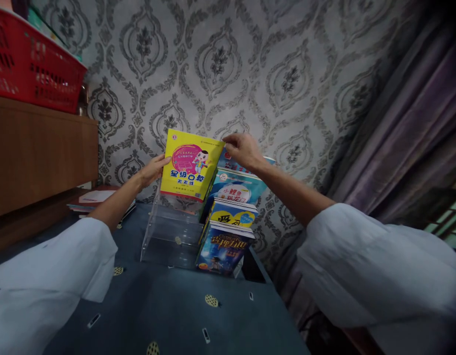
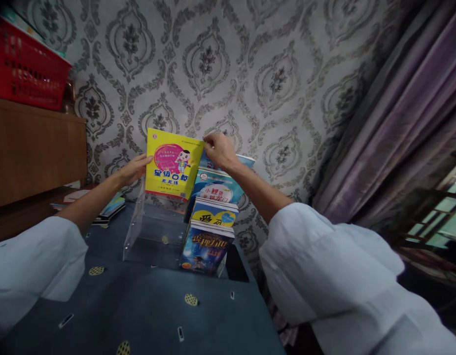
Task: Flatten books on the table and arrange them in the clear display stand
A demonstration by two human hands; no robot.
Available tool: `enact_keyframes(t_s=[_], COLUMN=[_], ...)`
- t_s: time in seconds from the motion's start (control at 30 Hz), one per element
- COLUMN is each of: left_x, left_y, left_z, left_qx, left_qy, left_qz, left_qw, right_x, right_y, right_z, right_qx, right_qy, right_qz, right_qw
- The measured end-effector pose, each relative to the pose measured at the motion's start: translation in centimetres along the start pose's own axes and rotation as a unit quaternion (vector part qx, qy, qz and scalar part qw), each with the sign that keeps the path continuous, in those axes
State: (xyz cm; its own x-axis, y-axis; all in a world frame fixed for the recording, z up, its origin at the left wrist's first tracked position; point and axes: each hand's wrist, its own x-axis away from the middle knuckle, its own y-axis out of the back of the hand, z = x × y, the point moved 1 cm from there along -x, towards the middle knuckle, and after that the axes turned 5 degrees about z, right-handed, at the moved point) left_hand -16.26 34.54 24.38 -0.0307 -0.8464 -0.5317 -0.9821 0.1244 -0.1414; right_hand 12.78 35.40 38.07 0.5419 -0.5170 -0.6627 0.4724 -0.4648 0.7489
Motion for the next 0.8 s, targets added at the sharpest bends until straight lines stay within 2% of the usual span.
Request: enact_keyframes(t_s=[0.27,0.43,0.53,0.67,0.73,0.8], left_x=[-0.1,-0.2,-0.2,0.1,0.4,0.9], left_y=[-0.1,-0.3,-0.6,-0.8,0.0,1.9], left_z=[0.2,0.2,0.2,-0.1,-0.4,-0.5], left_qx=[-0.015,-0.018,-0.022,-0.041,-0.064,-0.094], left_qy=[0.002,-0.003,-0.007,-0.006,-0.011,-0.022], left_qz=[-0.003,-0.011,-0.012,0.001,0.007,-0.010], left_qw=[1.000,1.000,1.000,0.999,0.998,0.995], right_x=[1.0,3.6,6.4,11.5,14.5,17.8], right_y=[-0.6,-0.6,-0.7,-1.7,-3.0,-4.7], right_z=[-0.1,1.4,3.3,6.5,7.8,8.7], right_qx=[-0.009,-0.017,-0.036,-0.078,-0.111,-0.152], right_qy=[0.029,0.077,0.128,0.181,0.197,0.207], right_qz=[-0.037,-0.062,-0.076,-0.046,-0.017,0.030], right_qw=[0.999,0.995,0.988,0.979,0.974,0.966])
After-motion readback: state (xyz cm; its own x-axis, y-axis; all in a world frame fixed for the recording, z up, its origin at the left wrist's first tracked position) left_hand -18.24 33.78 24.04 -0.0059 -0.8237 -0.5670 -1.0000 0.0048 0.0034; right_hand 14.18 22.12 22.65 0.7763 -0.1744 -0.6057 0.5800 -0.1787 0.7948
